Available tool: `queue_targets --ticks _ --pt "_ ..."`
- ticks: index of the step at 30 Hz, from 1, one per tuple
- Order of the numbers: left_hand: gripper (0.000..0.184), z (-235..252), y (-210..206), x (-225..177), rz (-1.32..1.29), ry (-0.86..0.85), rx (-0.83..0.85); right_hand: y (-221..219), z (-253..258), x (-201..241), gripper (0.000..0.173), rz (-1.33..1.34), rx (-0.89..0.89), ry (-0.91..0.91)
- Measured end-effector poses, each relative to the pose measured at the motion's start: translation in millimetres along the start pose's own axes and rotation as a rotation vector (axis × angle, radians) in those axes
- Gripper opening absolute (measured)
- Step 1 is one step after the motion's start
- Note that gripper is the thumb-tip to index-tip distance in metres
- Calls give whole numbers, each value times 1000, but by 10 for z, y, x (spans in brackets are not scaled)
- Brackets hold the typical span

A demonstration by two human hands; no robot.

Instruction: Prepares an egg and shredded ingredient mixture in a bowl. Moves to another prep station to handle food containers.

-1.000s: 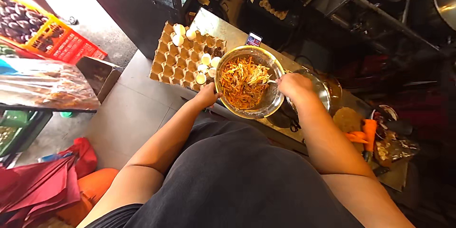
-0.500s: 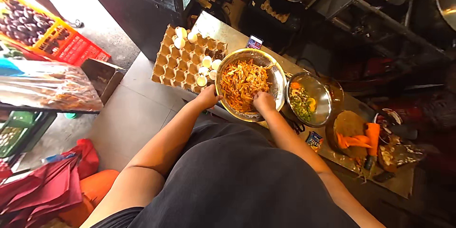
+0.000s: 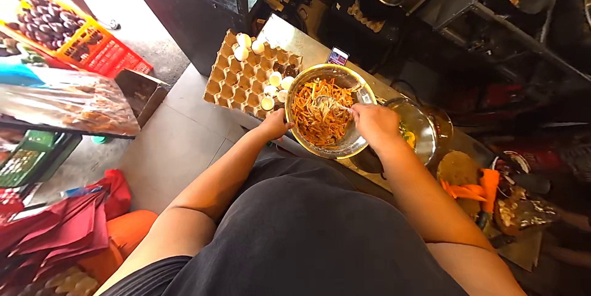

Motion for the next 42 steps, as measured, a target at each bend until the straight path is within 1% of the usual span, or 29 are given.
queue_targets --ticks 3,5,7,10,12,14,15,18,20,22,24,25,27,28,30,32,35,37,39,40,42 --pt "41 -9 10 -16 4 -24 -24 260 210 174 30 -43 -32 39" --pt "41 6 12 -23 2 -34 -28 280 451 277 29 -56 -8 33" --pt "41 9 3 -6 -6 -21 -25 110 724 403 35 -65 41 77" --pt "40 -13 -11 -4 -40 5 -24 -358 900 635 38 -139 212 226" --pt "38 -52 -3 -6 -56 20 -37 -488 812 744 44 -256 302 330" --pt "37 -74 -8 -4 -62 25 -50 -385 733 703 45 -330 317 398" --pt "37 -76 -8 -6 -64 24 -51 -258 708 647 43 -351 308 412" --pt "38 -65 -15 -6 -65 21 -43 233 589 541 33 -346 187 468" --pt "38 -63 -24 -8 -69 11 -41 408 425 574 31 -289 158 491" --pt "38 -62 -20 -18 -76 8 -37 288 261 717 28 -247 220 503" --pt "37 -63 -14 -26 -75 5 -30 -101 187 900 28 -250 303 516" --pt "38 -53 -12 -24 -77 4 -30 -304 197 969 28 -258 324 513" --pt "39 -35 -9 -6 -81 3 -26 -601 351 983 39 -246 303 459" --pt "39 -34 -15 3 -81 5 -17 -668 454 920 44 -206 276 401" --pt "38 -32 -31 7 -84 6 -7 -664 600 703 46 -117 229 250" --pt "38 -41 -32 1 -95 7 -13 -551 638 475 39 -65 241 89" --pt "39 -69 -25 17 -104 21 -25 -239 552 287 31 -36 298 -44" --pt "39 -77 -19 13 -98 26 -26 83 486 261 31 -85 297 -78" --pt "39 -76 -21 6 -90 29 -21 379 507 292 31 -90 227 -67" --pt "40 -78 -21 4 -89 31 -20 457 558 318 31 -73 191 -55" --pt "39 -72 -17 3 -90 29 -20 405 739 374 33 -47 156 -47"
Point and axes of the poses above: each hand's wrist, its own z-axis towards the middle knuckle, its own y-axis out of the back of the hand, x = y × z, the point moved 10 cm from there along z, towards the middle knuckle, and after that the axes turned 6 degrees about z, right-handed, at the moved point
